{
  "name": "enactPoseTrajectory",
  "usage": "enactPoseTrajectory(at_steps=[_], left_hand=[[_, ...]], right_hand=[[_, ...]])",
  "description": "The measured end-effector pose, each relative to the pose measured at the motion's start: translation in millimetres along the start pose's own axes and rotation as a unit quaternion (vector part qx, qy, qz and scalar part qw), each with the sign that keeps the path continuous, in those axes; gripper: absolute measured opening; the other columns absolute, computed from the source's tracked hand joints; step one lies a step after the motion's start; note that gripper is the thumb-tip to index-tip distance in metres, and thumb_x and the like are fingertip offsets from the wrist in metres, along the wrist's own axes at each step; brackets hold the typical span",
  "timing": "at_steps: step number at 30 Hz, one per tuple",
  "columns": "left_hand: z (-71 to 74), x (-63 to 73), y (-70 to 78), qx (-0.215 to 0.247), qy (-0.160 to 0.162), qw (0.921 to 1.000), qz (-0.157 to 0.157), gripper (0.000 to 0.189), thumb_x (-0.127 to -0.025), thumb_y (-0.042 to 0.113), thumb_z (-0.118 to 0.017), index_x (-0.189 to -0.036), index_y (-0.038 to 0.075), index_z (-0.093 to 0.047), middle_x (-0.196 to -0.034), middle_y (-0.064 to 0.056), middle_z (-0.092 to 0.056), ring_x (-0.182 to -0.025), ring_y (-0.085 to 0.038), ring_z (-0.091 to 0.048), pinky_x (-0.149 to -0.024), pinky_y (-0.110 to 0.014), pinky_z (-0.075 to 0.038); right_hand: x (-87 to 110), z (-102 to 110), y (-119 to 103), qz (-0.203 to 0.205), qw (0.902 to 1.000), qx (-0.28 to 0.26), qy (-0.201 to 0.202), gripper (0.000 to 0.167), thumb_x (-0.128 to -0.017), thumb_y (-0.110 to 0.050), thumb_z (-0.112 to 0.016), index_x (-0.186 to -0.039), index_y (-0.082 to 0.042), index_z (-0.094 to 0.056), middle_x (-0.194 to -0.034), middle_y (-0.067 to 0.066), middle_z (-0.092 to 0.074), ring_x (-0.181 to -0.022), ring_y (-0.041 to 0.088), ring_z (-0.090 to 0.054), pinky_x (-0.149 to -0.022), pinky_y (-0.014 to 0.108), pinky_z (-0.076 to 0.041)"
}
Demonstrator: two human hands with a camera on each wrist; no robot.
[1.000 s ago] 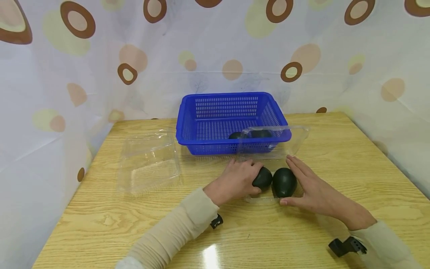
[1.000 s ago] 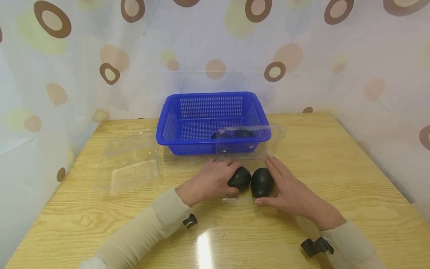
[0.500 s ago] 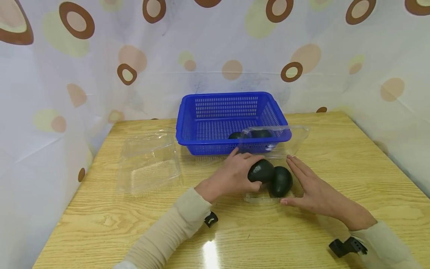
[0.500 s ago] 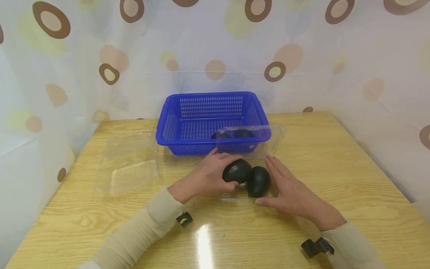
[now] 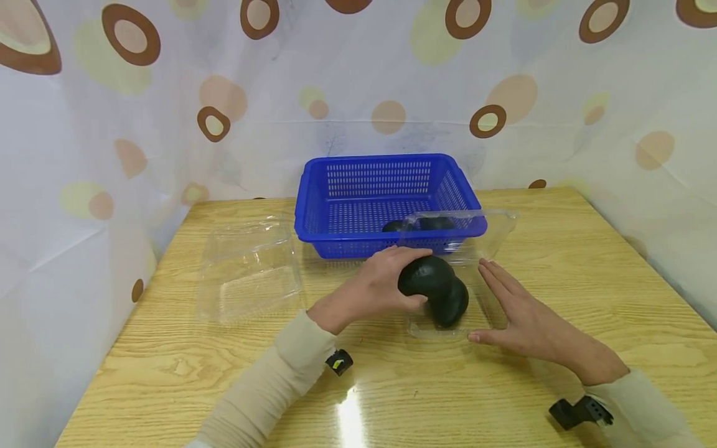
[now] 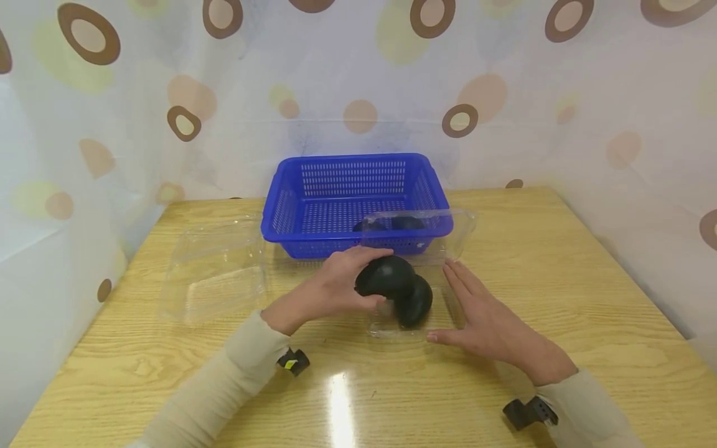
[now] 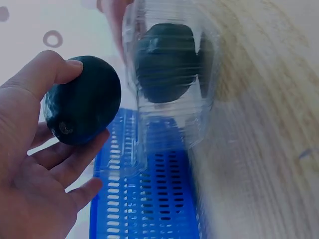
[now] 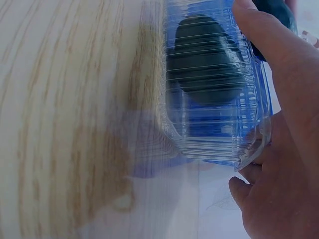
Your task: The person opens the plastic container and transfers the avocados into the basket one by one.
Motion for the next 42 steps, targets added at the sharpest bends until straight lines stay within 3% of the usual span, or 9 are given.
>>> enactPoseTrajectory(at_steps=[3, 10, 16, 24, 32, 42], left_hand=[[6.9, 2.2, -1.9, 0.021, 0.005, 0.9998, 0.000, 0.071, -0.082, 0.028, -0.080, -0.145, 0.013, -0.050, -0.143, -0.005, -0.057, -0.128, -0.021, -0.056, -0.102, -0.034, -0.051], [22.2, 7.0, -10.2, 0.055, 0.009, 0.9984, 0.002, 0.072, -0.082, 0.022, -0.080, -0.146, 0.012, -0.049, -0.142, -0.008, -0.057, -0.125, -0.023, -0.058, -0.098, -0.036, -0.054], [41.1, 16.0, -21.1, 0.068, 0.021, 0.9974, 0.012, 0.071, -0.081, 0.020, -0.080, -0.145, 0.014, -0.050, -0.140, -0.007, -0.058, -0.122, -0.022, -0.059, -0.095, -0.036, -0.055], [71.6, 26.6, -40.7, 0.059, 0.060, 0.9965, 0.004, 0.069, -0.081, 0.018, -0.081, -0.143, 0.012, -0.052, -0.140, -0.009, -0.059, -0.117, -0.022, -0.062, -0.092, -0.036, -0.056], [93.4, 26.5, -61.8, 0.053, 0.073, 0.9943, 0.056, 0.070, -0.082, 0.021, -0.081, -0.144, 0.009, -0.051, -0.140, -0.012, -0.057, -0.114, -0.026, -0.062, -0.092, -0.040, -0.056], [104.5, 15.4, -88.0, 0.048, 0.069, 0.9886, 0.124, 0.071, -0.083, 0.024, -0.078, -0.146, 0.010, -0.048, -0.142, -0.013, -0.055, -0.117, -0.028, -0.058, -0.096, -0.044, -0.054]], right_hand=[[-0.2, 0.0, 0.0, 0.000, 1.0000, 0.002, 0.000, 0.116, -0.080, -0.055, -0.076, -0.161, -0.012, -0.005, -0.167, 0.015, -0.005, -0.152, 0.043, -0.011, -0.107, 0.072, -0.030], [-0.1, 0.3, -0.4, 0.004, 1.0000, 0.005, 0.005, 0.116, -0.080, -0.054, -0.077, -0.160, -0.010, -0.006, -0.167, 0.015, -0.006, -0.153, 0.041, -0.010, -0.107, 0.071, -0.031], [0.0, -0.4, -0.4, 0.006, 0.9999, 0.006, 0.009, 0.116, -0.079, -0.054, -0.077, -0.160, -0.010, -0.007, -0.167, 0.015, -0.007, -0.153, 0.040, -0.010, -0.107, 0.071, -0.031], [0.1, -0.5, 0.0, 0.005, 1.0000, 0.003, 0.007, 0.116, -0.080, -0.054, -0.077, -0.161, -0.011, -0.005, -0.167, 0.014, -0.005, -0.153, 0.041, -0.009, -0.107, 0.071, -0.030], [0.6, -0.8, 1.2, 0.003, 1.0000, 0.001, 0.004, 0.116, -0.080, -0.054, -0.077, -0.161, -0.011, -0.005, -0.167, 0.015, -0.005, -0.152, 0.042, -0.009, -0.107, 0.072, -0.030], [0.6, -2.1, 1.4, 0.014, 0.9998, 0.002, 0.014, 0.116, -0.080, -0.052, -0.078, -0.161, -0.011, -0.005, -0.167, 0.015, -0.005, -0.152, 0.042, -0.010, -0.107, 0.071, -0.031]])
Point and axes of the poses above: each hand's wrist, its own x-axis away from the middle knuckle, its own z-axis out of the back of the hand, y = z × x, the point moved 5 cm from there along -x, towards the middle knuckle
